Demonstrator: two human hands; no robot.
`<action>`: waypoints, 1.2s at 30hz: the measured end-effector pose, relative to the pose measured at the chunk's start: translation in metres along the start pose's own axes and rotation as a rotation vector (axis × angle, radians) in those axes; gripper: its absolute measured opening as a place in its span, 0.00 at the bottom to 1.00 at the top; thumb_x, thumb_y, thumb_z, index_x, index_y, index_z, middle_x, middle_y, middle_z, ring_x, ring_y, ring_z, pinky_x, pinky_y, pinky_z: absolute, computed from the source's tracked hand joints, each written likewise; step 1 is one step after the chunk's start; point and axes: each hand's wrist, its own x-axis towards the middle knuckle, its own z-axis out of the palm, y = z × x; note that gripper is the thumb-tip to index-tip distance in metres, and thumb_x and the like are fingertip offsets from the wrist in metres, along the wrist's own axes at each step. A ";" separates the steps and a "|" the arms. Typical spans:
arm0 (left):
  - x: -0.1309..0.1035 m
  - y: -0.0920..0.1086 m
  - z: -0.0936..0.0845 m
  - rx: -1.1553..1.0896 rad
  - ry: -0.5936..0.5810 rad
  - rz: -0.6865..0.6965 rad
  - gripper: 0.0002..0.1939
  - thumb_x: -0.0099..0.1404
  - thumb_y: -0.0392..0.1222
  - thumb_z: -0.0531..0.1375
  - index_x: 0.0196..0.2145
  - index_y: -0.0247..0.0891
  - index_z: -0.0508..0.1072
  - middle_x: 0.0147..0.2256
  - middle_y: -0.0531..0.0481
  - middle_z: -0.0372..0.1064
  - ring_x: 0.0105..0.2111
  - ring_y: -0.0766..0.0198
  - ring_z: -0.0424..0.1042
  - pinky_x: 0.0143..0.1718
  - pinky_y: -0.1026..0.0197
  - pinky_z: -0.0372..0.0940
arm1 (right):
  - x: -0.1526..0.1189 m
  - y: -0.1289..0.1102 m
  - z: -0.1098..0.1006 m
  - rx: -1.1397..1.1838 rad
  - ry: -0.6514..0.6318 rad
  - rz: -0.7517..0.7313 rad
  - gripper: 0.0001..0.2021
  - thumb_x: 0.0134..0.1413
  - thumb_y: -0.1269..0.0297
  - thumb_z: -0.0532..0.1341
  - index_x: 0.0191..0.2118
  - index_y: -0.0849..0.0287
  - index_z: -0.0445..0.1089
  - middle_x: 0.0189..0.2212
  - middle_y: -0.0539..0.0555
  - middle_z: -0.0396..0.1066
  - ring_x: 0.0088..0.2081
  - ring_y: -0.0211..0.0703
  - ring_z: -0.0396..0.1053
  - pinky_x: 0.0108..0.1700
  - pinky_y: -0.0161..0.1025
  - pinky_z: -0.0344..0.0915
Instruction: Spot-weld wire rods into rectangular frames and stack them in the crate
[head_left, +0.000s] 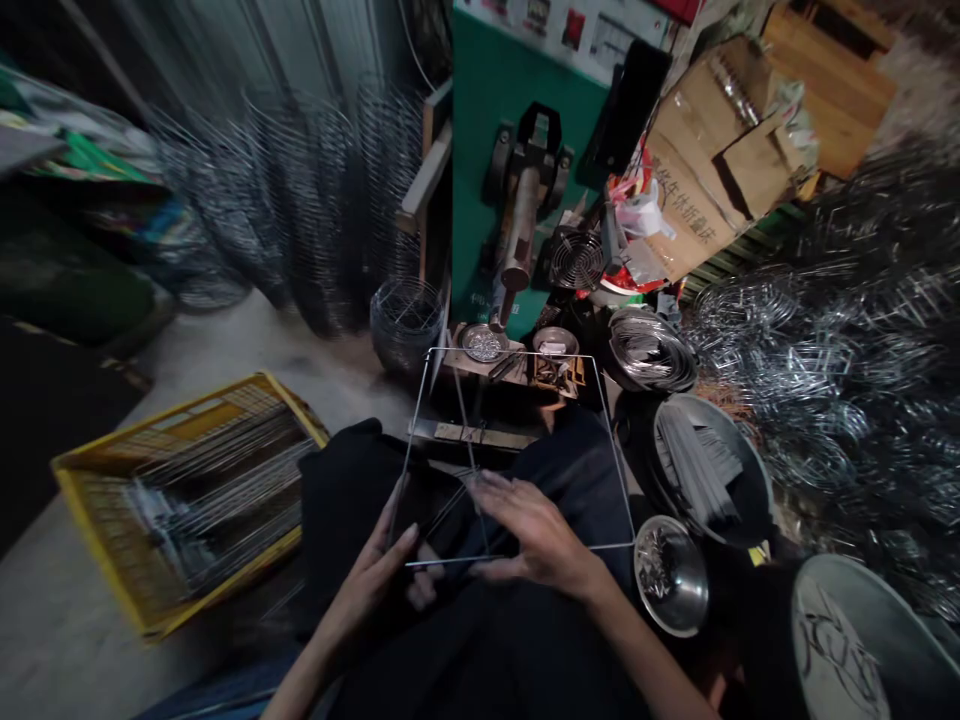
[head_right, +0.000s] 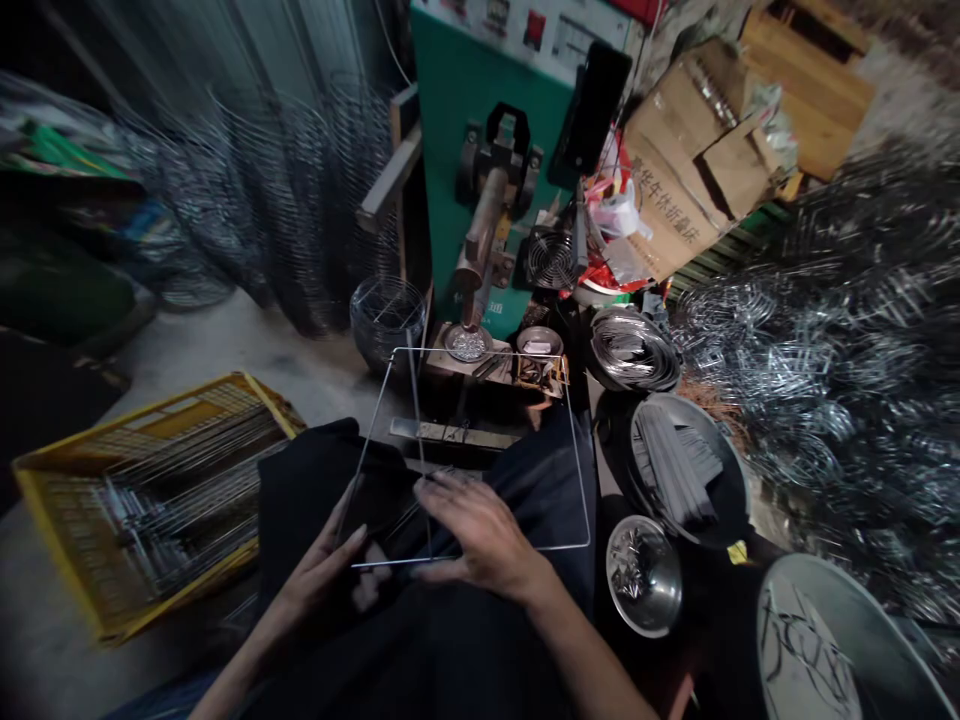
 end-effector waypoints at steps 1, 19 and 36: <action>0.000 0.000 -0.001 -0.001 0.002 0.000 0.54 0.63 0.54 0.63 0.71 0.48 0.29 0.24 0.50 0.74 0.17 0.60 0.71 0.17 0.64 0.65 | -0.002 0.001 -0.001 -0.016 0.020 0.030 0.48 0.47 0.53 0.73 0.70 0.55 0.51 0.66 0.60 0.58 0.67 0.52 0.53 0.66 0.50 0.55; -0.023 0.020 0.011 -0.043 0.105 0.061 0.53 0.61 0.53 0.65 0.71 0.50 0.34 0.24 0.51 0.73 0.16 0.61 0.70 0.17 0.64 0.64 | -0.020 -0.005 -0.009 0.065 0.057 0.135 0.52 0.43 0.64 0.75 0.71 0.49 0.47 0.66 0.56 0.57 0.64 0.52 0.60 0.64 0.47 0.63; -0.016 0.026 0.018 -0.020 0.107 0.097 0.51 0.63 0.52 0.64 0.71 0.50 0.34 0.24 0.52 0.74 0.16 0.62 0.70 0.17 0.65 0.64 | -0.017 0.006 -0.018 0.138 0.065 0.129 0.49 0.47 0.66 0.74 0.70 0.49 0.49 0.66 0.56 0.58 0.64 0.52 0.59 0.65 0.48 0.61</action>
